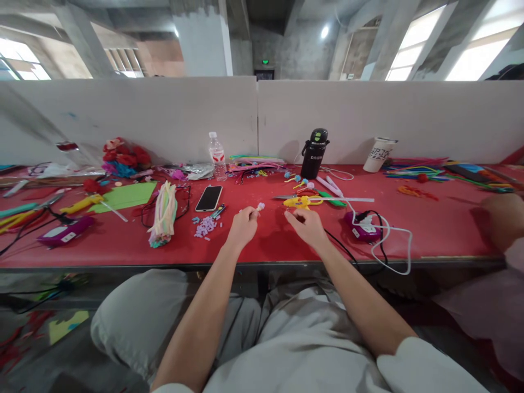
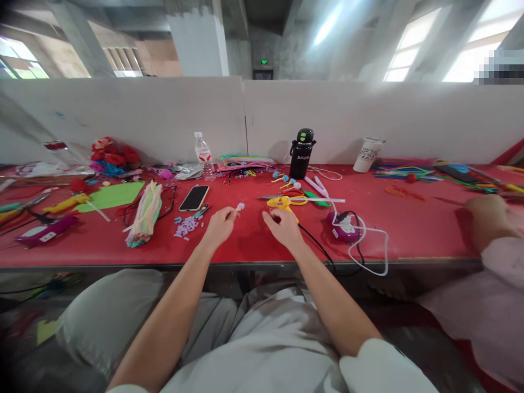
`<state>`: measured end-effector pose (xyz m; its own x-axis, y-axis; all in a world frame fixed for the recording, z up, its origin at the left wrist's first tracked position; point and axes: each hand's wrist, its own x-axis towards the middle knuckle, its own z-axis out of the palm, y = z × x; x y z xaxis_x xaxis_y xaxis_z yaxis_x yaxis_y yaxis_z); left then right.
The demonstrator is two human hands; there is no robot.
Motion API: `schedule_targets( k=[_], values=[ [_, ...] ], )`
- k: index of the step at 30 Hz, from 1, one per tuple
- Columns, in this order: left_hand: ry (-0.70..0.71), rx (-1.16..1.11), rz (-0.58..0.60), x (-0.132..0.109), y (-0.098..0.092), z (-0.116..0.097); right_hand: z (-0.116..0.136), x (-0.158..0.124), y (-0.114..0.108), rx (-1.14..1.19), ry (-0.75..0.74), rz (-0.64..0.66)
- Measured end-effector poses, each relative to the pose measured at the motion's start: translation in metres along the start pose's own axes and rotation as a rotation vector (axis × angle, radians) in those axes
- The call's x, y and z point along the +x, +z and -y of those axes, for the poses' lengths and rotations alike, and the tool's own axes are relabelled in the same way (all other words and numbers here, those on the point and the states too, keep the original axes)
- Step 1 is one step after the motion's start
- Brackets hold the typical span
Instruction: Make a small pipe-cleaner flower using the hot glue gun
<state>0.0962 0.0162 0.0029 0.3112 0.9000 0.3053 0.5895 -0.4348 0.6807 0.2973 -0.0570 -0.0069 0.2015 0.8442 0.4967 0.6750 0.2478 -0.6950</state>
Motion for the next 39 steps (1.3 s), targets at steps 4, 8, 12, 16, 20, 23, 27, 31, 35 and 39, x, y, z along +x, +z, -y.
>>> schedule_targets(
  k=[4, 8, 12, 16, 20, 23, 27, 31, 35, 39],
  values=[
    [-0.001, 0.004, -0.023, 0.001, -0.002, 0.001, -0.023, -0.009, -0.037, -0.400, 0.143, -0.048],
    [0.037, 0.039, -0.027, 0.001, -0.004, 0.000, -0.052, 0.007, -0.053, -0.543, 0.144, -0.060],
    [0.073, 0.057, -0.026, 0.000, -0.003, 0.003, -0.068, 0.032, -0.040, -0.431, 0.103, 0.151],
    [0.078, 0.058, -0.025, 0.001, -0.002, 0.008, -0.059, 0.040, -0.023, 0.004, 0.080, 0.192],
    [0.059, 0.055, -0.024, 0.003, -0.003, 0.011, -0.036, 0.031, -0.018, 0.484, 0.189, 0.357],
    [0.041, 0.064, -0.023, 0.005, -0.003, 0.010, -0.027, 0.024, -0.015, 0.578, 0.261, 0.420],
    [0.040, 0.057, -0.023, 0.005, -0.003, 0.009, -0.028, 0.021, -0.007, 0.536, 0.280, 0.454],
    [0.057, 0.037, -0.021, 0.005, -0.002, 0.010, -0.030, 0.020, -0.004, 0.496, 0.249, 0.480],
    [0.039, 0.047, -0.006, 0.005, -0.002, 0.009, -0.028, 0.019, -0.004, 0.471, 0.235, 0.486],
    [0.045, 0.053, -0.004, 0.005, -0.002, 0.010, -0.030, 0.019, -0.003, 0.464, 0.224, 0.491]
  ],
)
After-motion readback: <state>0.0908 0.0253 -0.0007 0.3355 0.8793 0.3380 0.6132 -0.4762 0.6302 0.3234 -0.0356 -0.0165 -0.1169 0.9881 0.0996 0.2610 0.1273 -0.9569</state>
